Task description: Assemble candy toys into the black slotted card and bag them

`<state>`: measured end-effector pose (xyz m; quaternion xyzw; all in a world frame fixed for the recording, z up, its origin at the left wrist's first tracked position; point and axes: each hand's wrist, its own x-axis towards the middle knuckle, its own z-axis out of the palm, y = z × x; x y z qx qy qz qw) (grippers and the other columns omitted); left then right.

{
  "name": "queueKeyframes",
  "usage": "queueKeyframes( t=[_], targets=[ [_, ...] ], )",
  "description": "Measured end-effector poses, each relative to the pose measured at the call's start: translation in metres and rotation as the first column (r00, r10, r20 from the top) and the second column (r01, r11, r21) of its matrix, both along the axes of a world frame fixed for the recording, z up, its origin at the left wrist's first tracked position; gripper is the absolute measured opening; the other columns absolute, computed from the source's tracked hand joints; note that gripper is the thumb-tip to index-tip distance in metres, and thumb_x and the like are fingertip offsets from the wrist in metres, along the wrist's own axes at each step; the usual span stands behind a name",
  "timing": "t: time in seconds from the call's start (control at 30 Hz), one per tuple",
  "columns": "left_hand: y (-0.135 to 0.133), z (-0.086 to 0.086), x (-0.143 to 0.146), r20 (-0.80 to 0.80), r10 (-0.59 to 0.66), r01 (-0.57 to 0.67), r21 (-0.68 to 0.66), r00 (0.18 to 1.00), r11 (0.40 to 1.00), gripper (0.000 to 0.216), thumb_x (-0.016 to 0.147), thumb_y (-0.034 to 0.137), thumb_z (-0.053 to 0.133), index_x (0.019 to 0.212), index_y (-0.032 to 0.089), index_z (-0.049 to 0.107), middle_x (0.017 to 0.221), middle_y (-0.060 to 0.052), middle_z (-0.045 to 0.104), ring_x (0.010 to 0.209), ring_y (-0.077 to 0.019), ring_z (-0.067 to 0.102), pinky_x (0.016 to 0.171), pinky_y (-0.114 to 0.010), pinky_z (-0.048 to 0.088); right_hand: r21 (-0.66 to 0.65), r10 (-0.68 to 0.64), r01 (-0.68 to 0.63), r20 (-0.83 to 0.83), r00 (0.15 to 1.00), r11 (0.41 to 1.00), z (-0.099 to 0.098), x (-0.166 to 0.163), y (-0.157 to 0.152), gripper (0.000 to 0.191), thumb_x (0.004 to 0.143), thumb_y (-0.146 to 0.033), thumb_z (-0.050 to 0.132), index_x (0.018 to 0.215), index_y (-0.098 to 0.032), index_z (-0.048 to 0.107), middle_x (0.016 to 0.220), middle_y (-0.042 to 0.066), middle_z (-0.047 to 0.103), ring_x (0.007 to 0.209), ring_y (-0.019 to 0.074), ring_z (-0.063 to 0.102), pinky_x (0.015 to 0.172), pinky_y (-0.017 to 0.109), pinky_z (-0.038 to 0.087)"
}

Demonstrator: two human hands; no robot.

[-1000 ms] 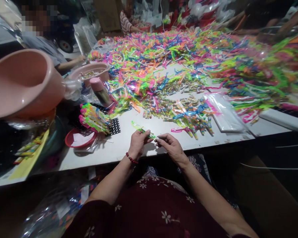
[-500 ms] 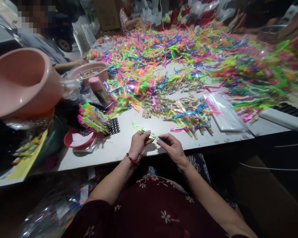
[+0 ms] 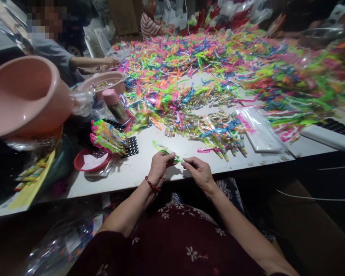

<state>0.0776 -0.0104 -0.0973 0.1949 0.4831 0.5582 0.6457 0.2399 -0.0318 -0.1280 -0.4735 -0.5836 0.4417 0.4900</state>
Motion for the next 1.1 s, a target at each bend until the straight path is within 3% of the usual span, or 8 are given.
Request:
queueKeyframes(
  t=[0.27, 0.47, 0.73, 0.93, 1.03, 1.1],
  targets=[
    [0.005, -0.005, 0.017, 0.074, 0.016, -0.015, -0.013, 0.997, 1.000, 0.035, 0.062, 0.025, 0.088, 0.067, 0.013, 0.056, 0.064, 0.001, 0.058, 0.059, -0.0083, 0.058, 0.056, -0.020, 0.053, 0.138, -0.093, 0.094, -0.011, 0.996, 0.986, 0.009, 0.001, 0.004, 0.027, 0.081, -0.048, 0.076, 0.091, -0.023, 0.073, 0.089, 0.005, 0.071, 0.083, 0.0220, 0.066, 0.079, 0.036, 0.054],
    [0.003, -0.006, 0.016, 0.088, 0.011, -0.009, -0.023, 0.996, 1.000, 0.032, 0.062, 0.022, 0.088, 0.072, 0.011, 0.060, 0.067, 0.000, 0.060, 0.061, -0.0086, 0.060, 0.057, -0.020, 0.054, 0.093, -0.060, 0.064, -0.043, 0.997, 0.994, 0.001, 0.004, 0.004, 0.028, 0.080, -0.048, 0.077, 0.089, -0.022, 0.072, 0.084, 0.003, 0.069, 0.077, 0.0195, 0.062, 0.073, 0.033, 0.052],
    [0.001, 0.000, 0.013, 0.047, -0.048, 0.048, 0.000, 0.998, 0.999, 0.037, 0.058, 0.026, 0.092, 0.076, 0.011, 0.063, 0.070, -0.001, 0.064, 0.063, -0.0107, 0.062, 0.060, -0.023, 0.056, -0.084, -0.030, 0.019, -0.142, 0.989, 0.996, 0.000, 0.008, 0.004, 0.037, 0.072, -0.054, 0.082, 0.087, -0.021, 0.072, 0.081, 0.003, 0.069, 0.077, 0.0201, 0.062, 0.075, 0.034, 0.052],
    [0.000, -0.008, 0.011, 0.035, -0.112, 0.110, 0.046, 0.993, 0.993, 0.043, 0.054, 0.033, 0.094, 0.077, 0.011, 0.064, 0.067, -0.001, 0.063, 0.060, -0.0097, 0.060, 0.057, -0.021, 0.053, -0.153, 0.002, -0.025, -0.152, 0.988, 0.988, 0.001, 0.003, 0.003, 0.039, 0.069, -0.055, 0.084, 0.082, -0.020, 0.071, 0.076, 0.003, 0.070, 0.073, 0.0197, 0.063, 0.072, 0.033, 0.051],
    [0.003, -0.013, 0.014, 0.032, -0.142, 0.140, 0.050, 0.989, 0.989, 0.044, 0.055, 0.038, 0.093, 0.074, 0.011, 0.063, 0.068, -0.002, 0.064, 0.060, -0.0102, 0.060, 0.060, -0.022, 0.054, -0.130, -0.021, 0.006, -0.117, 0.993, 0.992, -0.001, 0.008, 0.011, 0.038, 0.070, -0.054, 0.083, 0.083, -0.020, 0.071, 0.077, 0.003, 0.070, 0.072, 0.0200, 0.064, 0.072, 0.034, 0.052],
    [0.013, -0.015, 0.013, -0.050, -0.156, 0.159, 0.065, 0.986, 0.985, 0.040, 0.063, 0.041, 0.088, 0.076, 0.012, 0.063, 0.073, -0.006, 0.068, 0.064, -0.0130, 0.064, 0.065, -0.026, 0.055, -0.082, -0.104, 0.096, -0.098, 0.990, 0.992, -0.001, 0.023, 0.024, 0.039, 0.073, -0.054, 0.081, 0.088, -0.019, 0.071, 0.078, 0.004, 0.070, 0.072, 0.0207, 0.065, 0.072, 0.036, 0.054]
  ],
)
